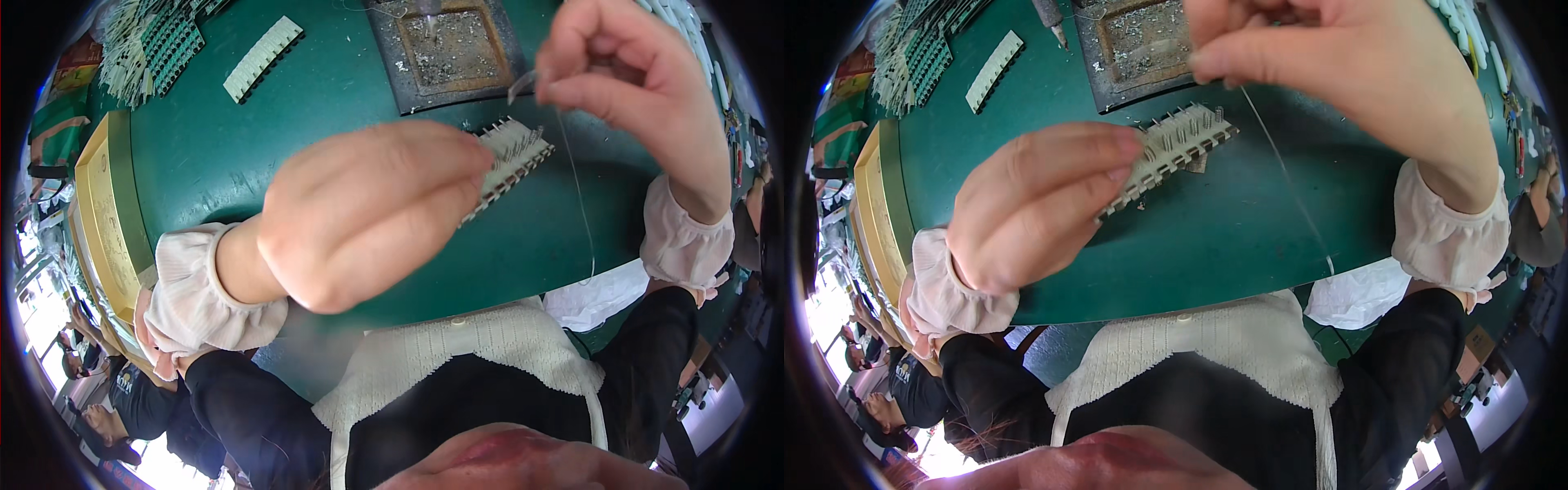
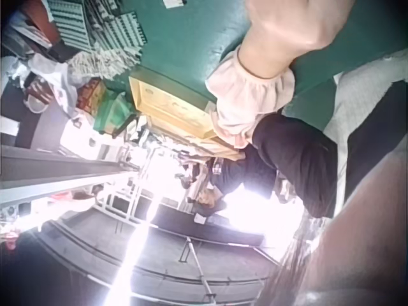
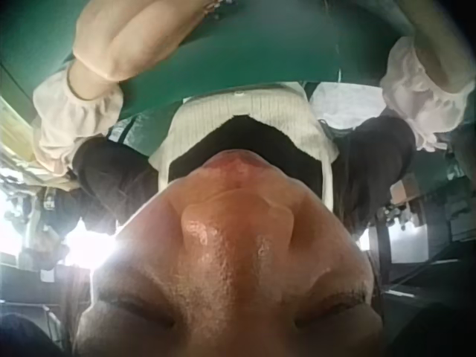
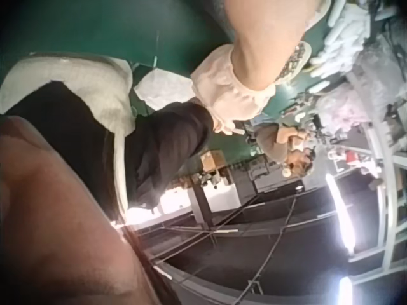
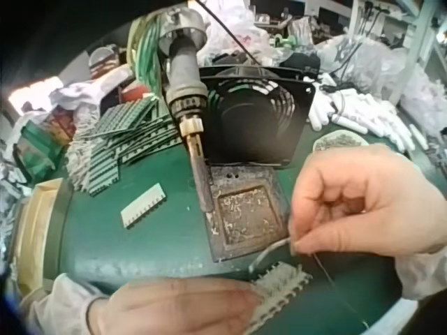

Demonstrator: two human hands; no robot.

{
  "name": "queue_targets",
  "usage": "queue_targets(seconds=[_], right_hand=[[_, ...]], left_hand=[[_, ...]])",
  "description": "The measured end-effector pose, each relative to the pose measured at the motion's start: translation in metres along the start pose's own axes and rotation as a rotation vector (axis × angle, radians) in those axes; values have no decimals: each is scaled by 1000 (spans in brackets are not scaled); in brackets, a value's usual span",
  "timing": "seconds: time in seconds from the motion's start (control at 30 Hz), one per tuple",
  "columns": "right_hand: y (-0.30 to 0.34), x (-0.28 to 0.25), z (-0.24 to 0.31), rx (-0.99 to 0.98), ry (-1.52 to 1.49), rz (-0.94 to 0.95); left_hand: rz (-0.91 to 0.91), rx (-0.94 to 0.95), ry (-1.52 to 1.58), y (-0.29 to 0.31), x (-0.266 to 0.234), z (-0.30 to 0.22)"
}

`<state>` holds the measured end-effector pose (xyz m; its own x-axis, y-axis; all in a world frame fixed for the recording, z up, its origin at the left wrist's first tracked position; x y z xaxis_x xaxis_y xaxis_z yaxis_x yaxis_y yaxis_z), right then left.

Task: Manually inserting small pins and electronic components into green printed circuit boards (PCBs).

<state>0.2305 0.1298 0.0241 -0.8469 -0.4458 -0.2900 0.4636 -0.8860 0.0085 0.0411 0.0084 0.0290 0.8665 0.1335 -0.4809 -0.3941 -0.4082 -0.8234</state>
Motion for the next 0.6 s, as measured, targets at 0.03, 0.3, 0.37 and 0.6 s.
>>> queue_targets(seconds=[0.03, 0.3, 0.37, 0.6], right_hand=[[1, -4, -1, 13, 17, -32], [11, 14, 26, -246, 244, -75], [12, 17, 27, -348, 302, -85], [17, 18, 34, -602, 411, -153]], left_hand=[[45, -141, -4, -4, -1, 4], [-248, -1420, 620, 34, 0, 64], [-232, -1424, 673, 38, 1, 70], [-368, -1483, 938, 37, -2, 73]])
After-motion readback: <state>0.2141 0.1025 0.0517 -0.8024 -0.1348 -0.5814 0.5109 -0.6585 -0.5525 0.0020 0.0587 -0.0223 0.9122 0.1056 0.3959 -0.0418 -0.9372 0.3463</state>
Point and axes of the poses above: each hand's wrist, its own y-axis away from the middle knuckle, its own x-axis out of the palm, z = x × y, the point moved 6 cm from there along -y, towards the middle knuckle, and after that the axes turned 12 degrees about -z, right-handed, at the moved point
